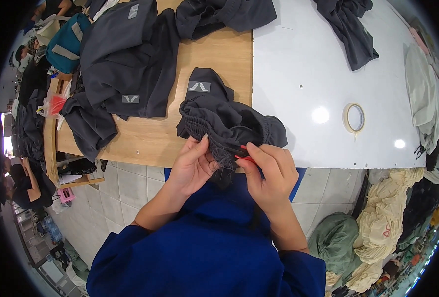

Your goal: Trimming loose threads from grey athletic pants using thread nippers.

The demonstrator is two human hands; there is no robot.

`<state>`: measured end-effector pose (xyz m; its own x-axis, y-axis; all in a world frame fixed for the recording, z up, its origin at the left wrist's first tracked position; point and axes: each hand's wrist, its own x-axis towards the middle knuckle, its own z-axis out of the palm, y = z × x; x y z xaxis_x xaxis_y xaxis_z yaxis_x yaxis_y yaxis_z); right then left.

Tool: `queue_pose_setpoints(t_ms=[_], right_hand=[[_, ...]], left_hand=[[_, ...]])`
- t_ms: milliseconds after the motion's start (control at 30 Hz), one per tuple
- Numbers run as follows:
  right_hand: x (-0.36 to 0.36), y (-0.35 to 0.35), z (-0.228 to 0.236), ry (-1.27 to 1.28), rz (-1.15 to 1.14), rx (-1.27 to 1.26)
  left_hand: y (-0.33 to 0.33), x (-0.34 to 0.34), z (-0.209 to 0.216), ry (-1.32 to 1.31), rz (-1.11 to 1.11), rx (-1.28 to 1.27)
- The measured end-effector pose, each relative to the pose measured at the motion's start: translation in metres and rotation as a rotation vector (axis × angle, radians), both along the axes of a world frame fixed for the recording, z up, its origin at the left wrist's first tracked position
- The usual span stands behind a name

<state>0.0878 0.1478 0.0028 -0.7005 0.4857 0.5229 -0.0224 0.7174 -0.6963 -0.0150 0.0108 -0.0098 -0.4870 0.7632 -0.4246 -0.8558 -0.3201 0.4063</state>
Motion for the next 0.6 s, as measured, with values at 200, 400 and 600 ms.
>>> queue_pose_setpoints(t_ms=[200,400,600], right_hand=[[0.000,0.002,0.002,0.015,0.023,0.070],[0.005,0.004,-0.003,0.012,0.050,0.081],[-0.002,-0.010,0.019,-0.081,0.121,-0.302]], left_hand=[[-0.002,0.001,0.000,0.008,-0.037,0.043],[0.000,0.002,0.002,0.004,-0.042,0.017],[0.000,0.004,0.004,0.011,-0.044,0.032]])
